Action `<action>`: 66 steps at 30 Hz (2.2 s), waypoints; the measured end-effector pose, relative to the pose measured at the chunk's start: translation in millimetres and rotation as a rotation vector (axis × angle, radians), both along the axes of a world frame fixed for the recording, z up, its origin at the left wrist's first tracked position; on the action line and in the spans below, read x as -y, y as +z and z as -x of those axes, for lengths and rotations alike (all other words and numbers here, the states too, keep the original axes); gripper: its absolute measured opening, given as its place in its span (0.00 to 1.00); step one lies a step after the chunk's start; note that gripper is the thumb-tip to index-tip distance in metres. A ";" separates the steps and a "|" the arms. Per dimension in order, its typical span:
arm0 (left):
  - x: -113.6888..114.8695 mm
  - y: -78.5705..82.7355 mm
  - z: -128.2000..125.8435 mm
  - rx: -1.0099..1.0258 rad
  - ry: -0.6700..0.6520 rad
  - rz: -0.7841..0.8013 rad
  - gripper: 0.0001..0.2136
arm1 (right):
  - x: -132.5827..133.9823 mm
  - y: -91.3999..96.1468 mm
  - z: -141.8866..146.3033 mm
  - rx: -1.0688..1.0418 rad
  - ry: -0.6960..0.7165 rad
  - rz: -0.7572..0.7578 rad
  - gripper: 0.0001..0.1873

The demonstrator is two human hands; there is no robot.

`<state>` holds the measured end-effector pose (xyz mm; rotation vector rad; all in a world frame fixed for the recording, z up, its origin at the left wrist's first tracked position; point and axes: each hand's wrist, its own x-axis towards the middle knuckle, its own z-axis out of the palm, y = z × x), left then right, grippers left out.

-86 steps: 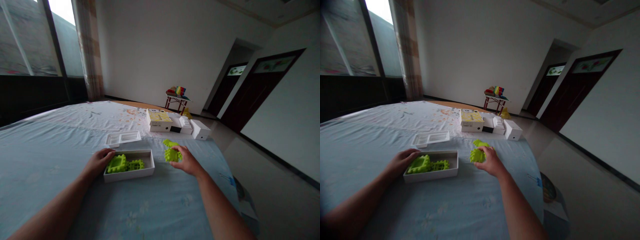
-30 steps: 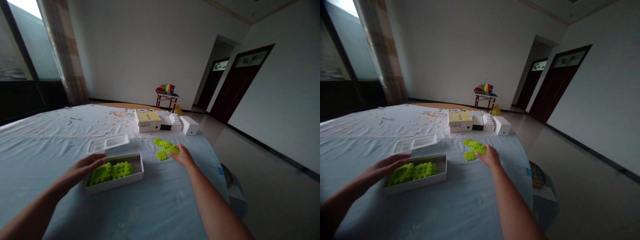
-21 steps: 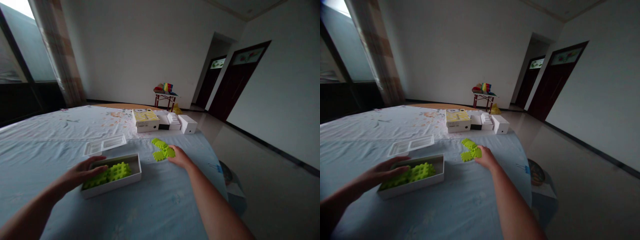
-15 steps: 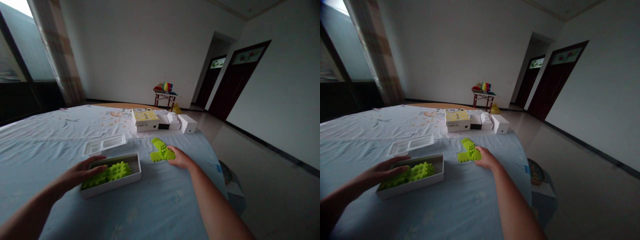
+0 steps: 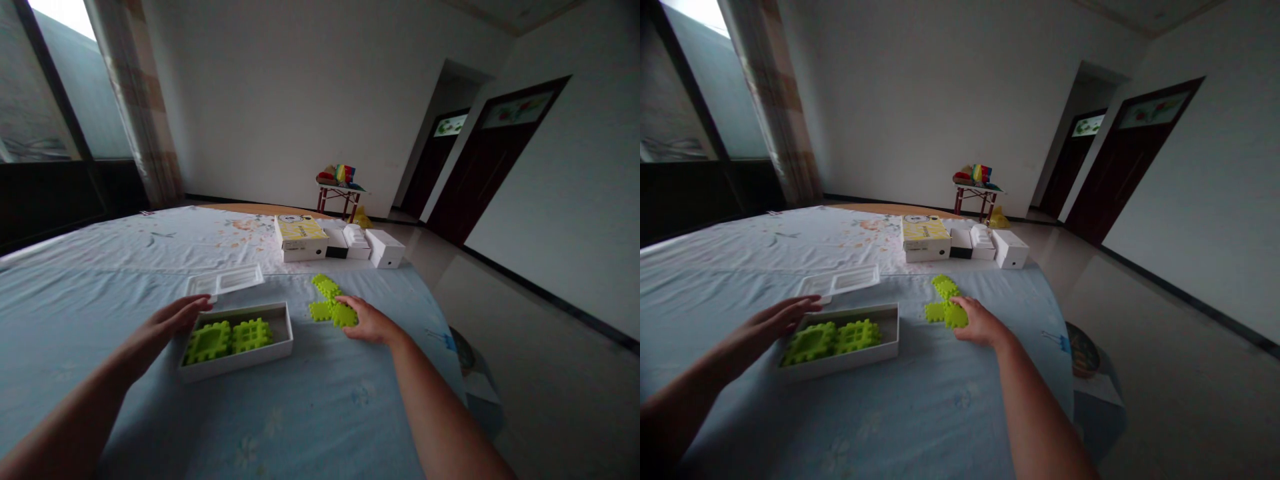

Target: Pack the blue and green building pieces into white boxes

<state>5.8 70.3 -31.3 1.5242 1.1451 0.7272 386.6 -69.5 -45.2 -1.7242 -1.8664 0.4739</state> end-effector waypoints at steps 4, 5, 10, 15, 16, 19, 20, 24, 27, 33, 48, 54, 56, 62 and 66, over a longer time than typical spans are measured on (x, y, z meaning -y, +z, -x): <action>-13.1 -15.1 9.9 0.194 0.122 0.031 0.29 | 2.4 6.9 11.2 0.053 0.043 0.032 0.37; -15.6 -18.1 11.4 0.229 0.147 0.046 0.28 | 2.7 7.8 14.8 0.067 0.062 0.043 0.38; -20.8 -26.4 14.0 0.347 0.192 0.109 0.25 | 1.1 5.0 36.0 0.129 0.204 0.087 0.39; -22.5 -31.0 14.7 0.362 0.190 0.136 0.24 | 1.4 5.0 38.5 0.093 0.212 0.111 0.40; -22.9 -31.8 14.7 0.355 0.190 0.130 0.24 | 2.0 6.0 36.1 0.061 0.195 0.109 0.40; -23.1 -32.8 13.9 0.345 0.196 0.118 0.22 | 3.2 7.5 28.5 -0.002 0.121 0.094 0.36; -22.7 -32.3 13.3 0.346 0.197 0.123 0.22 | 3.2 6.9 26.8 -0.004 0.101 0.089 0.34; -18.6 -27.9 9.7 0.377 0.224 0.158 0.24 | 1.4 0.8 25.6 0.047 0.067 0.098 0.26; -15.6 -24.9 7.1 0.387 0.242 0.175 0.25 | 0.0 -2.5 27.1 0.079 0.070 0.105 0.24; -14.7 -27.0 7.7 0.329 0.246 0.126 0.26 | -0.4 1.3 30.3 0.083 0.098 0.142 0.22; 3.4 -13.0 -2.3 0.139 0.178 0.045 0.26 | 0.6 8.5 35.5 -0.184 0.171 0.229 0.20; 5.9 -11.1 -8.6 0.061 0.165 -0.051 0.26 | -26.8 30.3 59.4 -0.290 0.055 -0.007 0.19; 5.9 -11.7 -9.8 0.048 0.165 -0.081 0.25 | -42.9 41.0 77.0 -0.282 0.079 -0.066 0.19; 9.5 -10.6 -11.5 0.090 0.137 -0.083 0.25 | -93.5 59.5 138.5 -0.184 0.228 -0.068 0.18; 8.3 -14.2 -10.7 0.122 0.117 -0.084 0.26 | -117.0 56.6 166.7 -0.041 0.272 -0.010 0.20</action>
